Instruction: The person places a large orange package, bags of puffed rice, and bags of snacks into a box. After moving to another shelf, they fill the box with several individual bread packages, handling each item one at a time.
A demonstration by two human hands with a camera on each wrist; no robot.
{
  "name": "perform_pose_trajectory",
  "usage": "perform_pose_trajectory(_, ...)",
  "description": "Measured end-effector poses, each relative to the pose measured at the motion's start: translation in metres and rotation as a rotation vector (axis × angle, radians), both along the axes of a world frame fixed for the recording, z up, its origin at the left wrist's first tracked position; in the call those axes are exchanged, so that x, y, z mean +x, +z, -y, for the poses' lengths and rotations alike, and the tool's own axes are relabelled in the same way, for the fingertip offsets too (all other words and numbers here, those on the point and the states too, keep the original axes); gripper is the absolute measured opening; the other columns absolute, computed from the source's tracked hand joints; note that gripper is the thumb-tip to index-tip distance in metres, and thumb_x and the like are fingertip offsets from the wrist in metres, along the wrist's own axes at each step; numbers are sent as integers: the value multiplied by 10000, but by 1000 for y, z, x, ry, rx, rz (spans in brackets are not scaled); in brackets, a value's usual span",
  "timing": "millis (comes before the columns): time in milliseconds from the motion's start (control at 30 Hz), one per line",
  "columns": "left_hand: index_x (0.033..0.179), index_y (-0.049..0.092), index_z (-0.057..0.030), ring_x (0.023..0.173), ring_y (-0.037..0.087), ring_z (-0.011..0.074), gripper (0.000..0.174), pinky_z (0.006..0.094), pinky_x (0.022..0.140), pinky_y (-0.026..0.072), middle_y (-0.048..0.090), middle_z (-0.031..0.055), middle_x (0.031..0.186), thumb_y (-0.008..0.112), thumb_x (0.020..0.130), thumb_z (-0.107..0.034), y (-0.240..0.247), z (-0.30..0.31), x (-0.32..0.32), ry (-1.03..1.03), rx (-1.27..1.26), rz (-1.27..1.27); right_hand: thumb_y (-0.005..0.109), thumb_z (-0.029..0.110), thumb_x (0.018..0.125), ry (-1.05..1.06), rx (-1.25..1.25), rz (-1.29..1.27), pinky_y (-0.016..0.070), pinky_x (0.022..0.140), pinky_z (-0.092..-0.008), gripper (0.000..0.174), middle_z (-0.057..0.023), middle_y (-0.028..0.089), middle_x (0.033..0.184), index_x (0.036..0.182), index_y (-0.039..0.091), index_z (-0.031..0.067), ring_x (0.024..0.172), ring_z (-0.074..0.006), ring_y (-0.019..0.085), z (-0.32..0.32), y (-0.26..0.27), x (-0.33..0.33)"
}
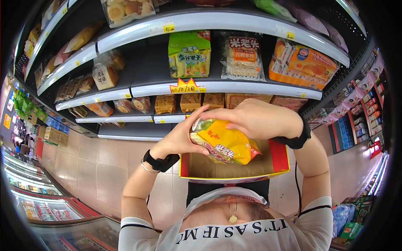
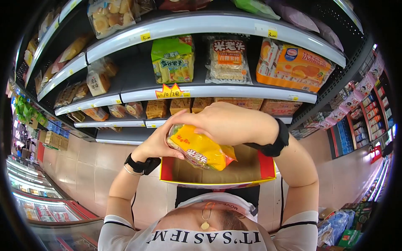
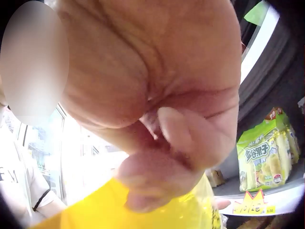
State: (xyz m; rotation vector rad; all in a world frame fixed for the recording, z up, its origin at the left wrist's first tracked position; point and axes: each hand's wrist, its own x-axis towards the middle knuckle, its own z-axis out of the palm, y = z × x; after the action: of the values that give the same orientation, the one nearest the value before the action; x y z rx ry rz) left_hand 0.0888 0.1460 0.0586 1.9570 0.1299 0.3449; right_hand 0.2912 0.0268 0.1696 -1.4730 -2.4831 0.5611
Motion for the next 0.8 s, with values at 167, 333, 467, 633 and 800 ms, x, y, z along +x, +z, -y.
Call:
perform_pose_trajectory(167,1353,338,-13,1159,487,179,977,324,992,390,513,97,1256,885,548,-94,-6,-17,-20,146,-239,6,529,41,848,-261,217,-315,463,595,-341,560,-153,591,797,1372,341,105,641,-287,585,-11,-12,-16)
perform_pose_trajectory(333,1274,398,-3,1053,556,158,848,307,877,489,559,73,1160,874,585,-132,-22,-68,-52,339,-333,223,597,124,844,-364,202,-565,456,597,-334,585,-95,588,839,1359,323,81,676,-252,610,-10,-23,-14)
perform_pose_trajectory(467,1227,422,-6,988,590,156,650,296,840,508,579,79,1117,784,695,-93,-14,-124,-88,605,-295,295,601,133,842,-439,295,-615,466,604,-336,579,-90,600,868,1349,330,60,673,-243,617,-8,-47,-10)
perform_pose_trajectory(633,1209,435,-19,885,609,134,550,268,769,508,600,70,1047,739,758,-99,14,-190,-90,858,-94,320,609,150,829,-448,194,-560,474,594,-354,573,-92,601,896,1330,340,77,653,-249,620,-9,-66,-17)
perform_pose_trajectory(800,1195,437,-9,855,605,124,581,256,739,495,613,69,1006,770,747,-168,8,-245,-71,959,-124,324,608,158,832,-416,97,-498,464,564,-371,578,-83,603,876,1330,325,85,610,-253,608,-11,-80,-27)
